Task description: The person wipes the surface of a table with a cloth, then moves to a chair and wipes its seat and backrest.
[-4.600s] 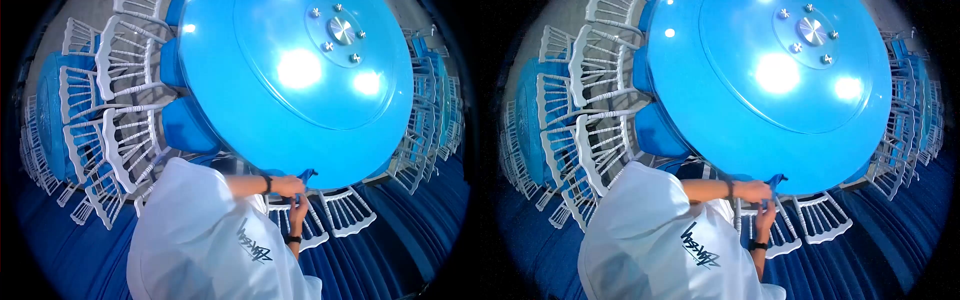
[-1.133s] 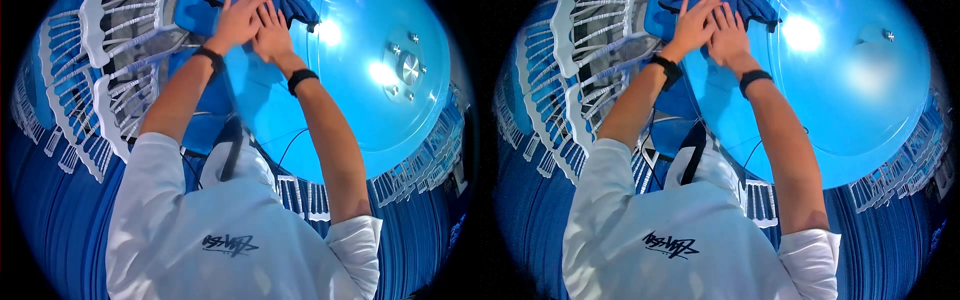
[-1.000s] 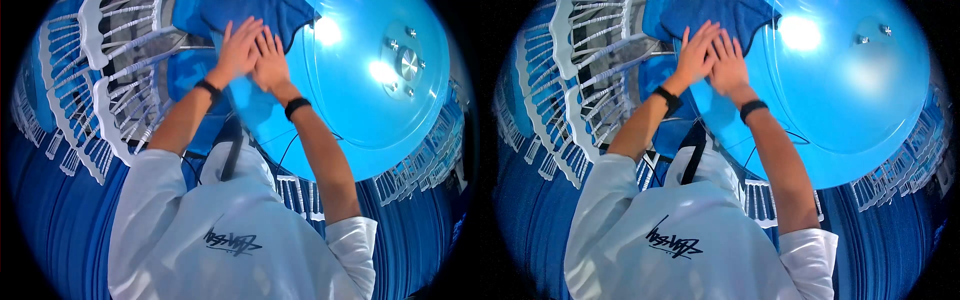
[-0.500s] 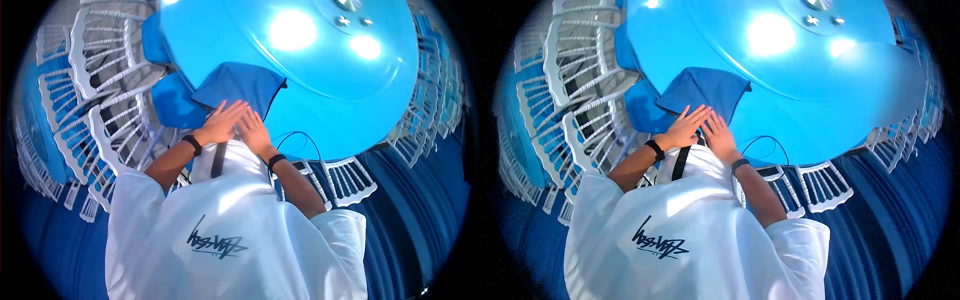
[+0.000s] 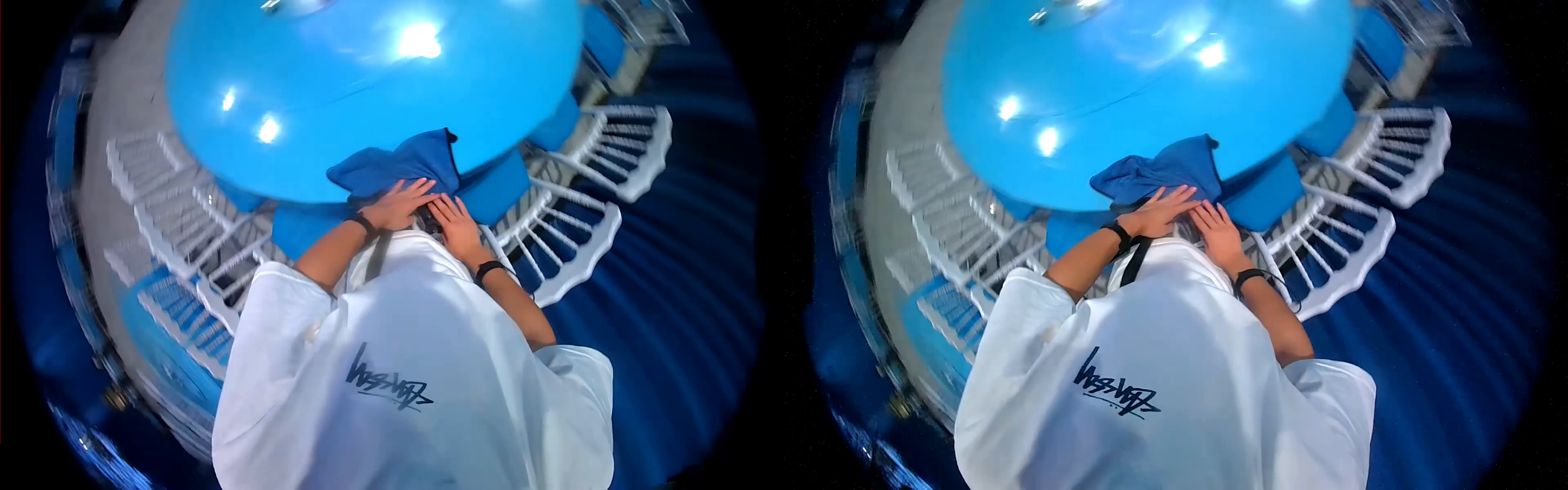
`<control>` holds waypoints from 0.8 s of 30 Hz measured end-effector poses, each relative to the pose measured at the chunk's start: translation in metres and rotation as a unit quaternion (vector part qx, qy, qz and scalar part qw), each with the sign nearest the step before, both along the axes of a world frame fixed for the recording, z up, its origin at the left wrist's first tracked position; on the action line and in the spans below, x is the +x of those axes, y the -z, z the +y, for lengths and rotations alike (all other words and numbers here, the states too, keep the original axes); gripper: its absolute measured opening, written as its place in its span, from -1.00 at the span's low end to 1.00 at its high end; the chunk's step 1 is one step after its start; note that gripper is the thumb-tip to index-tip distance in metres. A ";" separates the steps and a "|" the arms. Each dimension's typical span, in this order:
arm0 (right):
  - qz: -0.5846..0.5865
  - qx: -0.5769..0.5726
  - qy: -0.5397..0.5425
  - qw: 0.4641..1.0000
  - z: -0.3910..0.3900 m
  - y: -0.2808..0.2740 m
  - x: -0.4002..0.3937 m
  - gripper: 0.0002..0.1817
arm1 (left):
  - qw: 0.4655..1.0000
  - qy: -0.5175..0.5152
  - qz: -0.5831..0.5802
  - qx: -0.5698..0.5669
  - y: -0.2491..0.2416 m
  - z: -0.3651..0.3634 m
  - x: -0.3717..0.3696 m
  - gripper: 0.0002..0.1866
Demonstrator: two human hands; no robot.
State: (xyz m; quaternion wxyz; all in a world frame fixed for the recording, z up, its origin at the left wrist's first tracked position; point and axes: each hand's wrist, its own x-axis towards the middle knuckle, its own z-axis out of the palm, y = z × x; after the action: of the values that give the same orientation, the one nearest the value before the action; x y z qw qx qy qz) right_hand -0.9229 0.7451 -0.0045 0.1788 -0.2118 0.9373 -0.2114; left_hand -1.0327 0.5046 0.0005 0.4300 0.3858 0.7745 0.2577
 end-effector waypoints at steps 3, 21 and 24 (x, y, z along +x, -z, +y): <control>-0.092 -0.043 0.192 0.976 0.032 -0.016 0.041 -0.09 | 0.995 0.067 0.047 -0.050 -0.009 0.041 -0.006 -0.17; -0.165 -0.233 0.592 0.754 0.063 -0.040 0.195 -0.47 | 0.982 0.080 0.156 -0.065 -0.005 0.061 -0.003 -0.19; -0.170 -0.255 0.592 0.745 0.047 -0.023 0.193 -0.48 | 0.980 0.067 0.186 -0.022 -0.019 0.061 -0.002 -0.17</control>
State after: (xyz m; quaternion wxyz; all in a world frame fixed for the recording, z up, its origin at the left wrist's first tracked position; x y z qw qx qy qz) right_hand -0.7301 0.7918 0.0190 0.1137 0.3875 0.7397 -0.5384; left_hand -1.0342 0.5654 0.0192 0.3033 0.4684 0.8188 0.1347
